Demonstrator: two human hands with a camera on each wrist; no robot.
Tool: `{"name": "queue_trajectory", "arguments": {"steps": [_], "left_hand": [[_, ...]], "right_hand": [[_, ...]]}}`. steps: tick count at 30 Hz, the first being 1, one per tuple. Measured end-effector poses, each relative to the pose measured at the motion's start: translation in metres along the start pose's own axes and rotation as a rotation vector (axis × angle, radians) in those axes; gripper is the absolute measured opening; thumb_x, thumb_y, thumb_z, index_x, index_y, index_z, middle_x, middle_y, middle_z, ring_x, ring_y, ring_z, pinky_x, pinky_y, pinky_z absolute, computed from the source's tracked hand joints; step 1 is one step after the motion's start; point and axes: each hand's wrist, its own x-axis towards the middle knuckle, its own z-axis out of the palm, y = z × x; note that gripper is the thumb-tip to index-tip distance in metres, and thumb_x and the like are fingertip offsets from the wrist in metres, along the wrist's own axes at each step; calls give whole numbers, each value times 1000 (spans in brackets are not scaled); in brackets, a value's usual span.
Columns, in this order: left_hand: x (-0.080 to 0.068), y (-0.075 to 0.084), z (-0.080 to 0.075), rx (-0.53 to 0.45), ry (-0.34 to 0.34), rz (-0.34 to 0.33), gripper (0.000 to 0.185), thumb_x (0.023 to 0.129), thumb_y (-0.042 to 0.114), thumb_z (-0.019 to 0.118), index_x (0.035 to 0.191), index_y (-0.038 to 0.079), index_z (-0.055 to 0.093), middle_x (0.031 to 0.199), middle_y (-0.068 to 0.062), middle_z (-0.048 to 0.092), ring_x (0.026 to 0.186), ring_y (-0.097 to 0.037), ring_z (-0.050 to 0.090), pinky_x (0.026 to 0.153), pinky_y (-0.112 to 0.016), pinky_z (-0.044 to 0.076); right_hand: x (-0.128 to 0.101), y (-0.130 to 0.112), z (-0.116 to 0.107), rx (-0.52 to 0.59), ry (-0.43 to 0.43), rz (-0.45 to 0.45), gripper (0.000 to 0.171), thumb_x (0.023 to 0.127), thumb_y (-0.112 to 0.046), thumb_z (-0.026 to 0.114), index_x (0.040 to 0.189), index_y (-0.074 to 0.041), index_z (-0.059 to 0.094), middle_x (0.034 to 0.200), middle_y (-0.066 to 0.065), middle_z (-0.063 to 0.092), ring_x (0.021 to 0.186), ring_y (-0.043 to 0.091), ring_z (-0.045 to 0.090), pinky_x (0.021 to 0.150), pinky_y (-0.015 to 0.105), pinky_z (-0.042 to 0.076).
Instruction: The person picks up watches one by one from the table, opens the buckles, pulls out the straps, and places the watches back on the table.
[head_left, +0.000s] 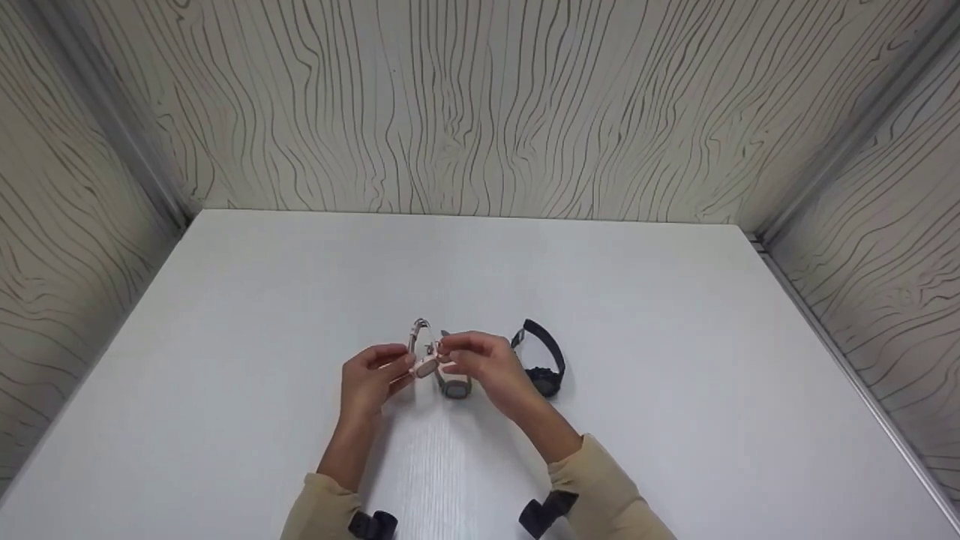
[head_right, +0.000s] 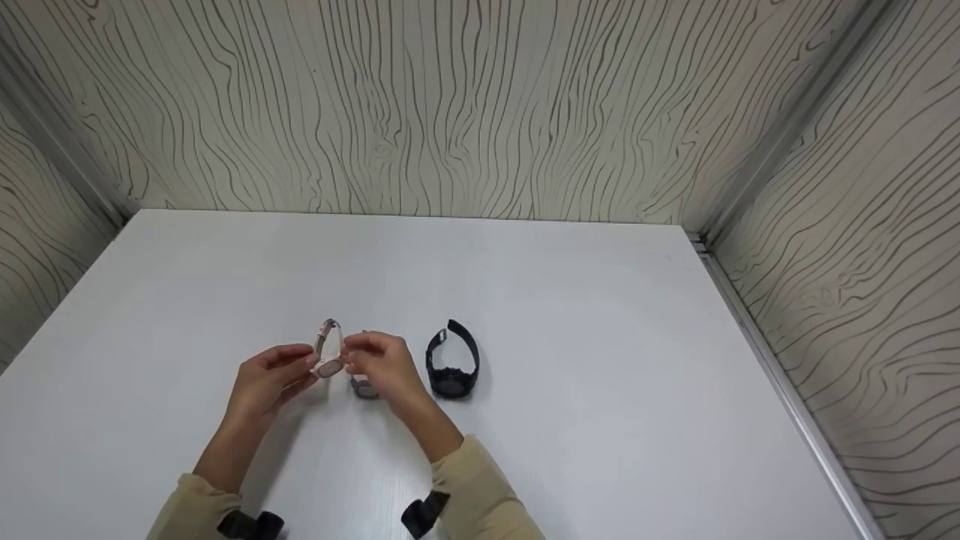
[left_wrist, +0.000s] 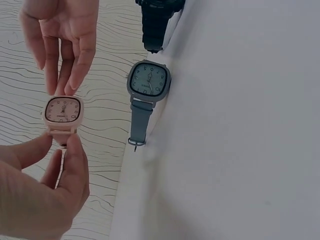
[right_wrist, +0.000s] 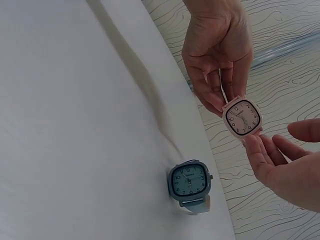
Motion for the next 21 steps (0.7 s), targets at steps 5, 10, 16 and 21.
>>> {"name": "queue_trajectory", "arguments": {"steps": [5,10,16,21], "left_hand": [[-6,6,9,-7,-32,6,25,79,-4,67,102,-8,59,95,-15,61,78,-18,64,72,-31,54],[-13,8,18,-16,-69,22,27,78,-3,68,103,-8,59,97,-16,61,79,-19,63,74,-33,54],[-25,12,30,22,-123,61,27,78,2,70,103,-6,61,97,-15,61,80,-19,62,74,-33,54],[-33,16,39,50,-171,88,27,79,4,70,103,-5,61,97,-14,61,82,-19,61,74,-30,53]], "right_hand": [[-5,-8,-7,0,28,-6,26,89,-3,55,109,13,55,102,21,59,92,22,61,85,37,49],[-11,-16,-14,40,57,-20,27,88,-5,58,106,15,55,93,15,61,85,20,61,82,36,51],[-18,-20,-26,80,93,-26,18,87,-4,60,97,10,59,85,13,60,77,20,60,74,32,53],[-23,-23,-34,103,123,5,8,86,-5,61,89,2,62,80,12,58,71,19,57,67,28,53]]}}
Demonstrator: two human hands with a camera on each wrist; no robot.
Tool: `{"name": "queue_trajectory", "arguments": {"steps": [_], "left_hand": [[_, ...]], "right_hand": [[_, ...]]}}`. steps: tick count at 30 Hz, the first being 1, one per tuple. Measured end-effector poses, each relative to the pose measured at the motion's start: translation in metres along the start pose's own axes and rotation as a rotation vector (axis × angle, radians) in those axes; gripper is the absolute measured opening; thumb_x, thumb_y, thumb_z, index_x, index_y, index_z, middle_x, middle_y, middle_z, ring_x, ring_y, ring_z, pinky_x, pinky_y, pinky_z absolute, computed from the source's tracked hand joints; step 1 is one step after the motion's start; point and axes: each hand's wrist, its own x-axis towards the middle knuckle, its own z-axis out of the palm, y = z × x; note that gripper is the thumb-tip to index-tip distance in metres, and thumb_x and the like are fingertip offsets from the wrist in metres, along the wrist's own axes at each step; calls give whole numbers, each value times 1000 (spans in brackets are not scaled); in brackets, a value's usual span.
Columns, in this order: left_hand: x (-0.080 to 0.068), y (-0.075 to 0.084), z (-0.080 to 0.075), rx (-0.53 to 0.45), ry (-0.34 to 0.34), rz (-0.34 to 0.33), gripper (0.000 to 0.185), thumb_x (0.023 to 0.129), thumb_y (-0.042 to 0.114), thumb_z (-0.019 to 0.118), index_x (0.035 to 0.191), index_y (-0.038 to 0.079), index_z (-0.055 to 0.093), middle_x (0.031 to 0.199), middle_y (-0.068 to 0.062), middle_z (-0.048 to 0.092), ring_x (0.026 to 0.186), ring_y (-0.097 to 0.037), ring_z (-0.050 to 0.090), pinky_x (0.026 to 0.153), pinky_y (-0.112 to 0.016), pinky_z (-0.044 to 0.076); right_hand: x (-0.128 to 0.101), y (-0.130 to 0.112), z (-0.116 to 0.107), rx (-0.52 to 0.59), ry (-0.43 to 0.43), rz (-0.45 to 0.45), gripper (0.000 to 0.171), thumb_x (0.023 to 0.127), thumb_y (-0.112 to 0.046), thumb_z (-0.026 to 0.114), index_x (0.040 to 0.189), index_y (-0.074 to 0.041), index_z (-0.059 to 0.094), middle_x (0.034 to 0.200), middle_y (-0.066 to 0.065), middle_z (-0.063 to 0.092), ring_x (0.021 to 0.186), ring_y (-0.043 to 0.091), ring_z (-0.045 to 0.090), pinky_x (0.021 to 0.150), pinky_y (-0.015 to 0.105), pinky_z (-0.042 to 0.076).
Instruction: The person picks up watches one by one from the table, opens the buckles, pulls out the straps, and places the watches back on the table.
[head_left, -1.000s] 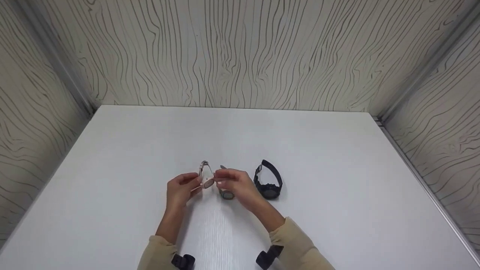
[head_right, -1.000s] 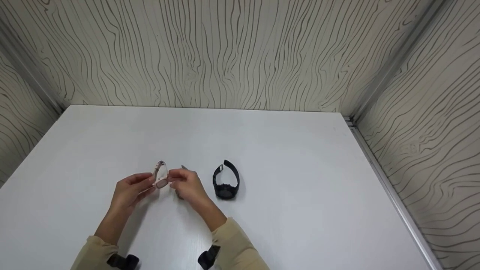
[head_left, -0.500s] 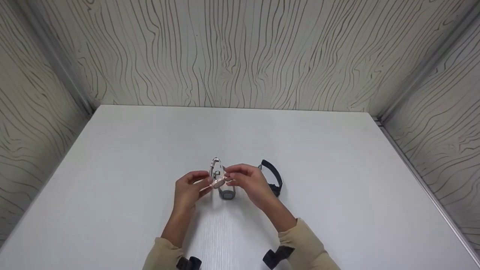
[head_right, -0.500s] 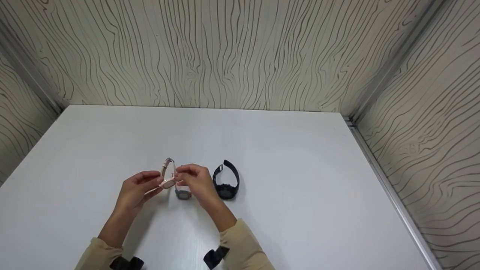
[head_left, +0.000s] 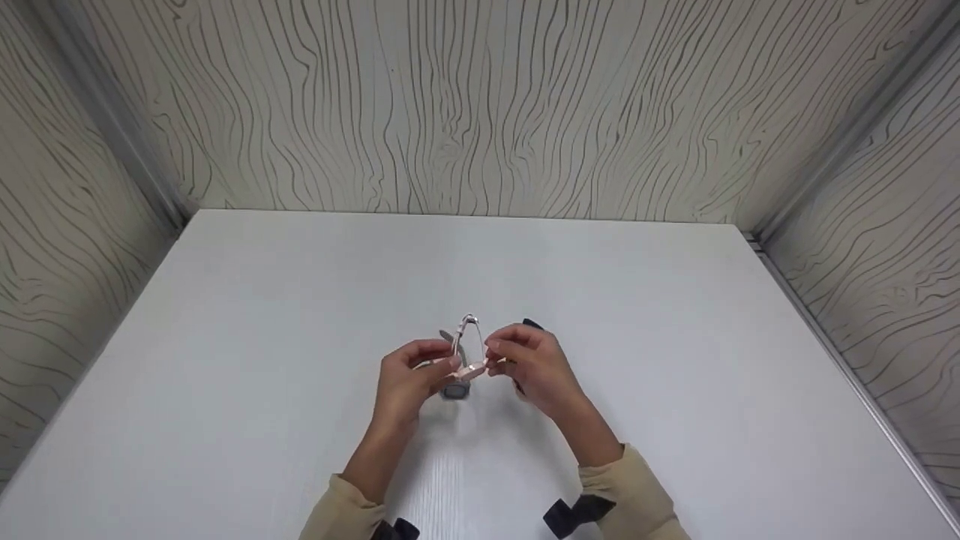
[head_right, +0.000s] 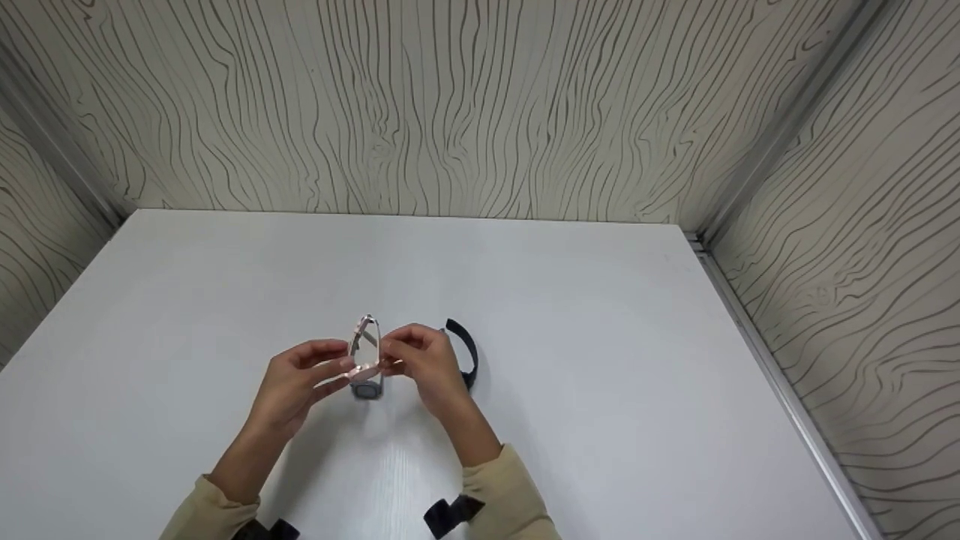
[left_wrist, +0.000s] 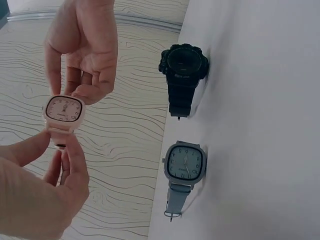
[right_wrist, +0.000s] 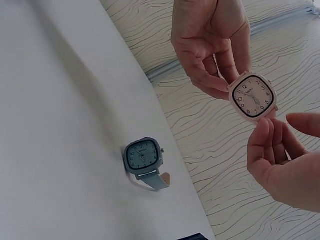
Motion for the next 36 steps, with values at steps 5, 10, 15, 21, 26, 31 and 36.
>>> {"name": "queue_trajectory", "arguments": {"steps": [5,10,15,21,26,31,36], "left_hand": [[-3,0,7,21,-37,13,28,79,6,70,104,-4,61,98,-13,62,82,-18,61,73,-30,53],[-4,-2,10,35,-75,43,30,79,9,71,105,-4,61,95,-12,63,82,-20,62,72,-29,54],[-4,-2,13,44,-98,51,29,79,9,71,104,-3,61,91,-11,64,84,-25,63,72,-29,54],[-4,0,16,27,-114,39,29,78,7,71,103,-4,61,90,-11,64,81,-21,63,71,-30,54],[-4,1,19,7,-131,36,31,77,8,72,103,-5,60,91,-11,63,81,-20,62,73,-31,54],[-4,4,20,2,-138,35,32,77,9,73,103,-5,60,91,-11,63,80,-19,62,72,-31,54],[-5,5,21,12,-148,42,33,77,9,73,103,-5,60,90,-11,63,80,-19,63,71,-31,54]], "right_hand": [[-4,-3,-8,52,-4,9,3,86,-2,60,83,-3,62,75,9,57,66,17,54,62,26,51],[-7,-5,-12,89,-8,15,4,85,1,59,86,-3,60,73,7,58,65,17,53,61,26,50],[-9,-6,-14,88,31,57,17,83,1,62,99,6,56,75,7,58,66,16,54,61,26,50],[-10,-10,-19,61,37,71,19,82,-3,65,98,7,60,78,9,59,70,17,55,63,28,50],[-11,-13,-23,17,16,17,13,82,-3,66,92,4,63,80,10,60,74,20,56,68,31,52],[-13,-16,-25,0,-1,1,13,82,-3,65,94,3,63,82,12,61,76,22,58,71,33,53],[-14,-18,-27,9,-20,-6,23,83,-1,64,101,12,57,84,16,62,75,22,60,70,32,53]]}}
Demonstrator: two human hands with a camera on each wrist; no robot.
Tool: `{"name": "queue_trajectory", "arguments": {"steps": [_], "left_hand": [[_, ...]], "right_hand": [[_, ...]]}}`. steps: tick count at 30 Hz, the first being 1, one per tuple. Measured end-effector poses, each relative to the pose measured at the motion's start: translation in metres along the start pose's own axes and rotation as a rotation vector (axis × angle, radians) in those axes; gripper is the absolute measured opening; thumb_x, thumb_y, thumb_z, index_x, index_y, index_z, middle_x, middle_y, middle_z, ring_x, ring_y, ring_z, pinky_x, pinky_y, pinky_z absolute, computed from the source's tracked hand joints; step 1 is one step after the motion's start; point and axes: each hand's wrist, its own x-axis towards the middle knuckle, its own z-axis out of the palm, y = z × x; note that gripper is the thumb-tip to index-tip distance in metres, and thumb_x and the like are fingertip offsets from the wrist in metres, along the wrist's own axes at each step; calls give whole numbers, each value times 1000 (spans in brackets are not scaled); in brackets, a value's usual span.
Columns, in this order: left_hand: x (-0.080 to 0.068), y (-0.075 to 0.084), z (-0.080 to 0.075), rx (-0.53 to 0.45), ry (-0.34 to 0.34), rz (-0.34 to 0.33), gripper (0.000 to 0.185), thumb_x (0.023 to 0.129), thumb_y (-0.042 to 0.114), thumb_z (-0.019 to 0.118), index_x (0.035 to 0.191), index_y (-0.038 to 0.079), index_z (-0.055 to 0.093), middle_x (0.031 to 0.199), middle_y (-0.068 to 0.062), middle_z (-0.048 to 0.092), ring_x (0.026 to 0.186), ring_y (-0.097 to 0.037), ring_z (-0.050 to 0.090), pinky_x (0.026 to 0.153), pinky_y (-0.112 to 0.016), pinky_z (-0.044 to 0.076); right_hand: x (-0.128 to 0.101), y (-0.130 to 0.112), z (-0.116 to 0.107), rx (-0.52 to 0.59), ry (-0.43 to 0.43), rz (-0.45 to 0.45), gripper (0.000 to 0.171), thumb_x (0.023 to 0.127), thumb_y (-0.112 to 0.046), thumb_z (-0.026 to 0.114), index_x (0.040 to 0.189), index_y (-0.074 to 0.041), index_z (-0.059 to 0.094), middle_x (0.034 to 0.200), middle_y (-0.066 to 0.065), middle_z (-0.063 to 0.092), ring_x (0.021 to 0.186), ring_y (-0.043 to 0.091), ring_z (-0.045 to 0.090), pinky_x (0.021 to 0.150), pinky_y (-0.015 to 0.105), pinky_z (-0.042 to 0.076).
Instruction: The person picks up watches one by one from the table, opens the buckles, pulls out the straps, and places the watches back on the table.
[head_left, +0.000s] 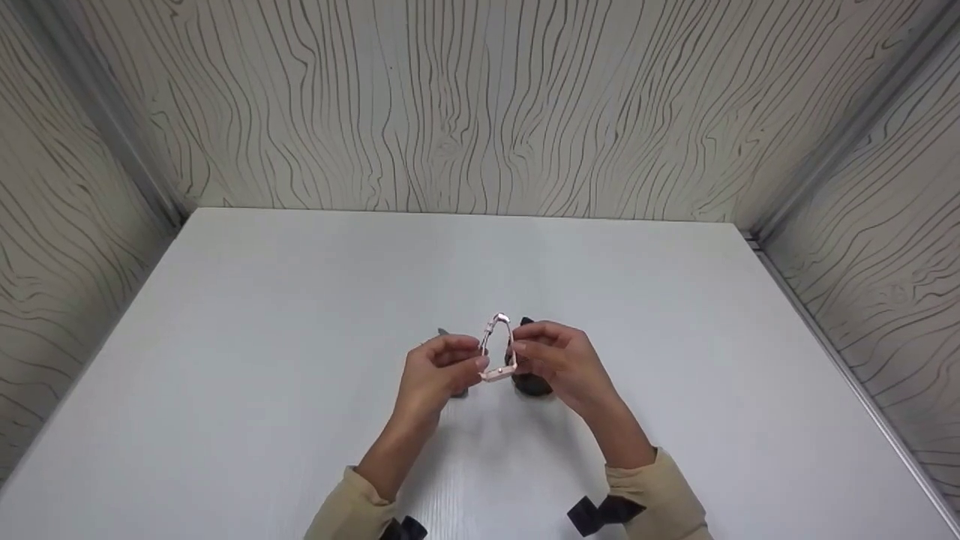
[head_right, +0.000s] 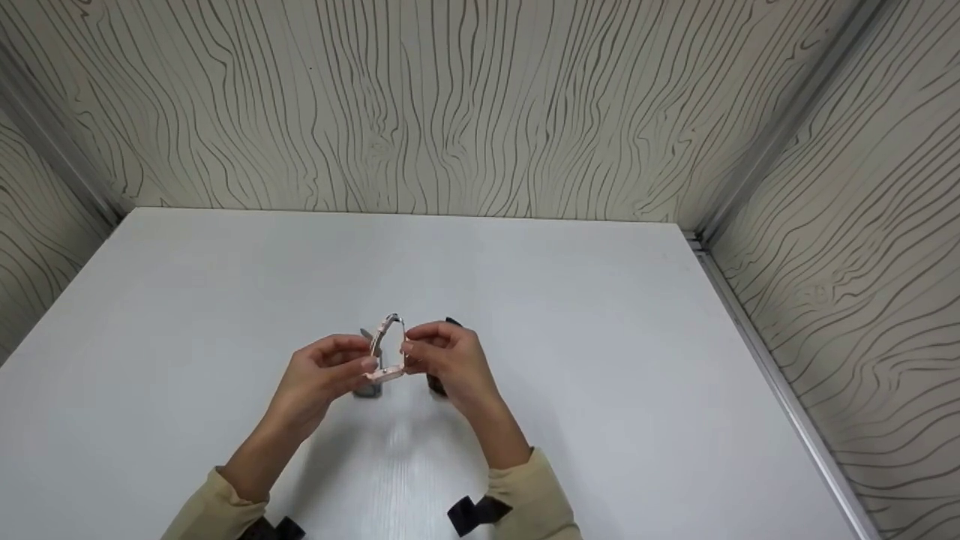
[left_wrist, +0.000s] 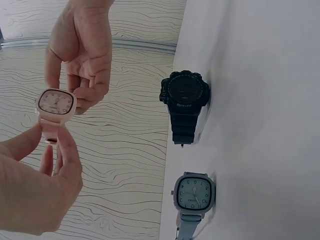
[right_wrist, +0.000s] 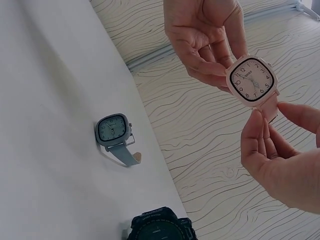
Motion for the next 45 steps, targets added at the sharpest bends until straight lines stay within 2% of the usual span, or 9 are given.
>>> {"name": "queue_trajectory", "arguments": {"steps": [11,16,20,24,27,32,35,38,45], "left_hand": [[-1,4,-1,4,-53,57,32,78,6,71,105,-6,58,95,-13,62,85,-20,60,74,-31,53],[-1,7,0,27,-69,89,34,77,2,71,107,-5,56,97,-13,62,87,-22,60,75,-30,52],[0,10,2,83,-81,107,34,76,1,71,107,-3,58,95,-11,62,88,-21,59,76,-29,51],[0,13,3,135,-109,133,34,75,-1,71,106,-2,59,93,-8,62,89,-20,58,78,-30,49],[-1,15,3,155,-126,156,32,75,2,71,105,-1,61,92,-7,61,88,-20,57,80,-31,48],[-2,19,4,193,-133,196,28,79,14,71,104,3,64,92,-5,61,89,-18,57,81,-33,45],[-3,21,5,207,-141,203,27,80,16,70,104,4,65,94,-5,62,90,-19,57,82,-34,46],[-4,23,6,219,-143,203,25,80,15,70,102,4,65,95,-5,63,90,-18,57,81,-33,46],[-6,26,7,230,-134,200,22,78,10,72,97,2,66,93,-5,63,89,-18,58,82,-32,47]], "right_hand": [[-2,-5,-2,24,-49,-28,27,82,2,63,104,15,53,86,13,64,77,23,62,70,33,53],[-2,-11,-3,-46,-71,-54,22,82,1,63,101,11,58,88,14,64,77,22,62,72,33,53],[-3,-15,-4,-115,-108,-108,19,82,2,63,100,7,62,92,18,62,80,21,61,72,31,53],[-4,-18,-5,-171,-138,-167,24,81,3,65,102,14,59,97,24,60,85,22,61,75,31,52],[-6,-21,-5,-213,-148,-193,31,80,2,66,103,20,55,98,24,60,88,23,61,78,32,52],[-9,-25,-4,-291,-150,-218,27,80,0,67,102,14,59,96,18,62,88,23,60,78,32,51],[-10,-27,-4,-308,-153,-233,25,79,1,67,101,12,61,96,16,62,88,23,60,77,32,52],[-11,-29,-4,-317,-166,-236,24,79,2,67,100,12,61,96,16,62,88,23,61,77,32,52],[-12,-31,-4,-352,-168,-181,25,79,1,67,101,11,61,95,14,63,88,24,62,78,33,52]]}}
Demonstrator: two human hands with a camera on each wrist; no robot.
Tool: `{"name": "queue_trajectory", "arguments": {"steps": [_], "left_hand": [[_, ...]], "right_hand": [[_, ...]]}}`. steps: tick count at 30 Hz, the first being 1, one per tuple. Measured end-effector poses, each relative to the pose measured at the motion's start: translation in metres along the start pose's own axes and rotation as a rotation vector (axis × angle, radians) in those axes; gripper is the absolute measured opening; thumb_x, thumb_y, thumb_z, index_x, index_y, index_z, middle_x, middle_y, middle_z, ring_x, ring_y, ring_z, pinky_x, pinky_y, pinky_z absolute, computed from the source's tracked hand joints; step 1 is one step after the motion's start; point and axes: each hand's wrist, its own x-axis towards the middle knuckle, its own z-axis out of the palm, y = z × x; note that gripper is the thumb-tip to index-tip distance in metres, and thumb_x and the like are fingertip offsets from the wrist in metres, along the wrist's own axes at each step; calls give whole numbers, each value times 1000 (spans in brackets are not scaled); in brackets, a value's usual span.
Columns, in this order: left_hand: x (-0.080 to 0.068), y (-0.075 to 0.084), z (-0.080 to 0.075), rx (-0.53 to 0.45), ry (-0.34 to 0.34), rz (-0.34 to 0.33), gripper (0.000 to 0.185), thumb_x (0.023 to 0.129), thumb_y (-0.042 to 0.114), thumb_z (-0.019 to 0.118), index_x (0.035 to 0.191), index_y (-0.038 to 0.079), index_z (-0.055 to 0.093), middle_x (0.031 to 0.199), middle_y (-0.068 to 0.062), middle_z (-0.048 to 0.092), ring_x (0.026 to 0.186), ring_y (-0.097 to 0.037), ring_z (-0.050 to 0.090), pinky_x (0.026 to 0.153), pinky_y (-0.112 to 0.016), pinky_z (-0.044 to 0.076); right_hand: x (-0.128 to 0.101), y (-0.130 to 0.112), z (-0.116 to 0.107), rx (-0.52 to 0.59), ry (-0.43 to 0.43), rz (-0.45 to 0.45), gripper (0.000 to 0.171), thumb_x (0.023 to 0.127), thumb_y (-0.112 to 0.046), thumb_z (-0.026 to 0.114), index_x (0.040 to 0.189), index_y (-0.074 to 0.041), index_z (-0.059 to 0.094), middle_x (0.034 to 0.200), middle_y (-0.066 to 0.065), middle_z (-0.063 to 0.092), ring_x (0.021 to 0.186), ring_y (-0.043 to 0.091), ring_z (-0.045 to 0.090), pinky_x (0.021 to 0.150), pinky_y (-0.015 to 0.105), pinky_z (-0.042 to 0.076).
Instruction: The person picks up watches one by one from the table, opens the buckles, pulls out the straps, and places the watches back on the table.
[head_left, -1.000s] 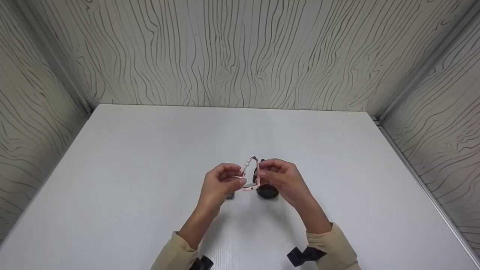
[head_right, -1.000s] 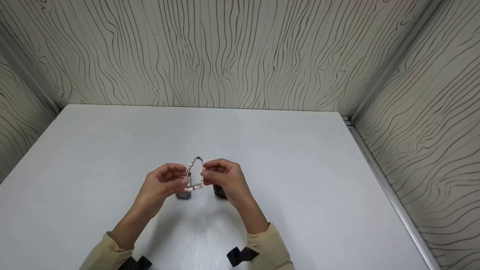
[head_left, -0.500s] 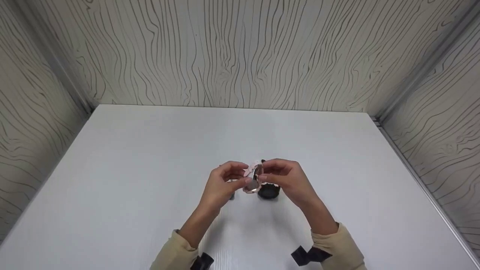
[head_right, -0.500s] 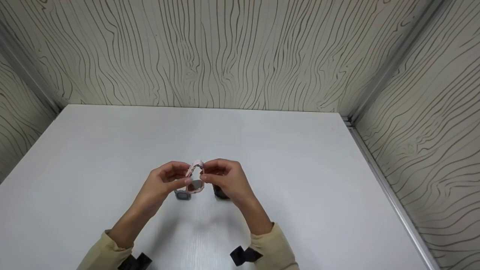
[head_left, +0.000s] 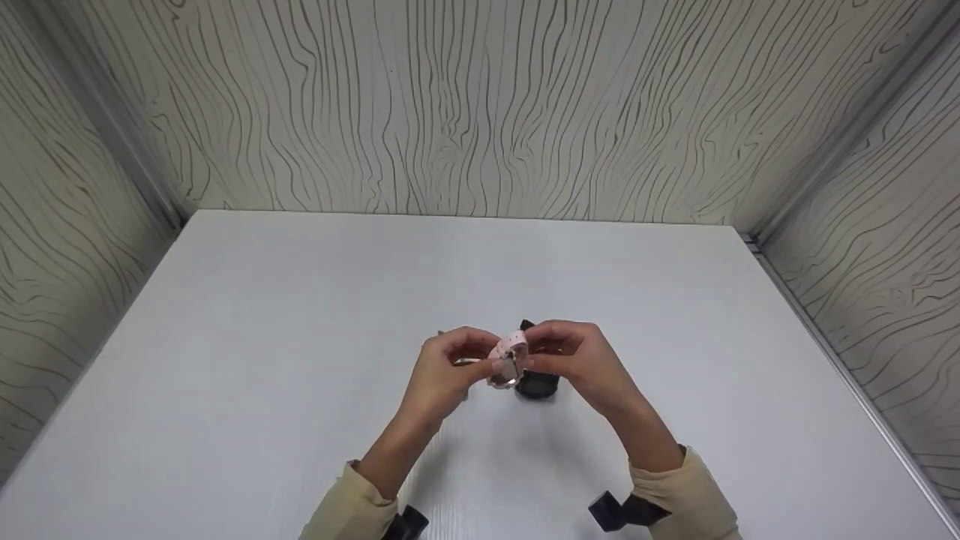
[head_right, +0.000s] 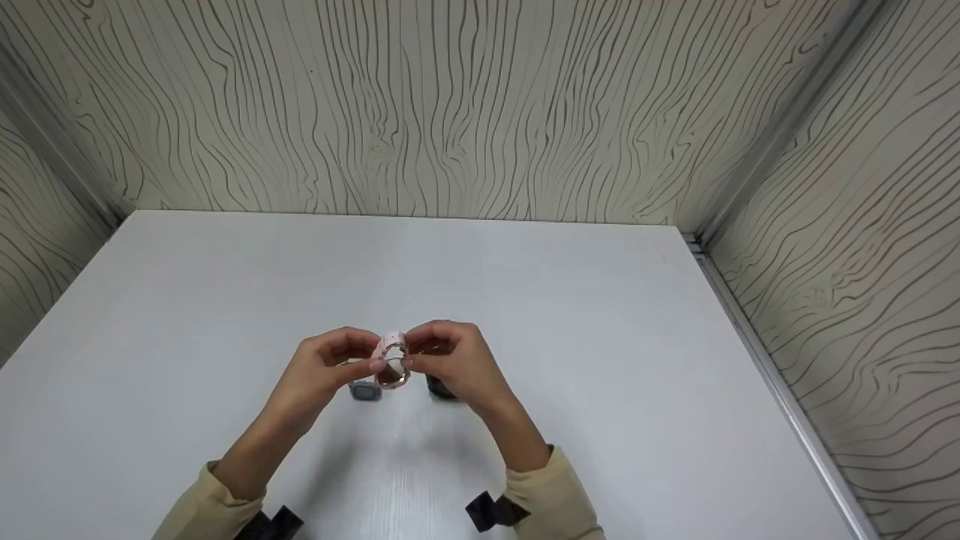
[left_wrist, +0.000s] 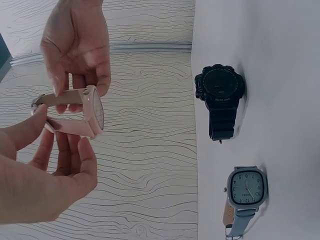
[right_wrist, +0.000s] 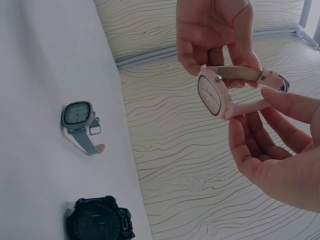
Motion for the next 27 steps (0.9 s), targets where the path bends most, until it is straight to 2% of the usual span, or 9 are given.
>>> {"name": "queue_trajectory", "arguments": {"steps": [7,16,23,27], "left_hand": [[-1,2,0,7,11,-11,20,76,5,72,95,1,67,90,-6,64,86,-18,59,79,-29,49],[-4,-2,2,96,35,15,17,76,2,72,92,2,68,87,-4,64,84,-17,59,77,-27,51],[-3,-5,2,128,4,24,16,76,0,70,92,3,68,86,-3,63,82,-16,58,73,-26,51],[-3,-5,1,113,-39,23,20,78,5,71,97,2,65,89,-4,62,82,-17,59,72,-27,52]], "right_hand": [[-2,-9,2,-14,-34,-1,29,80,-2,67,106,8,60,101,14,60,92,30,61,80,35,51],[-1,-13,7,-36,-38,-10,27,81,-6,68,104,6,62,99,16,59,87,29,61,77,34,52],[0,-8,9,-53,-26,-37,21,82,-2,65,100,10,61,93,18,60,84,24,62,75,31,52],[0,-6,11,-56,-23,-53,21,83,-1,64,99,11,61,93,20,60,81,22,62,74,29,52]]}}
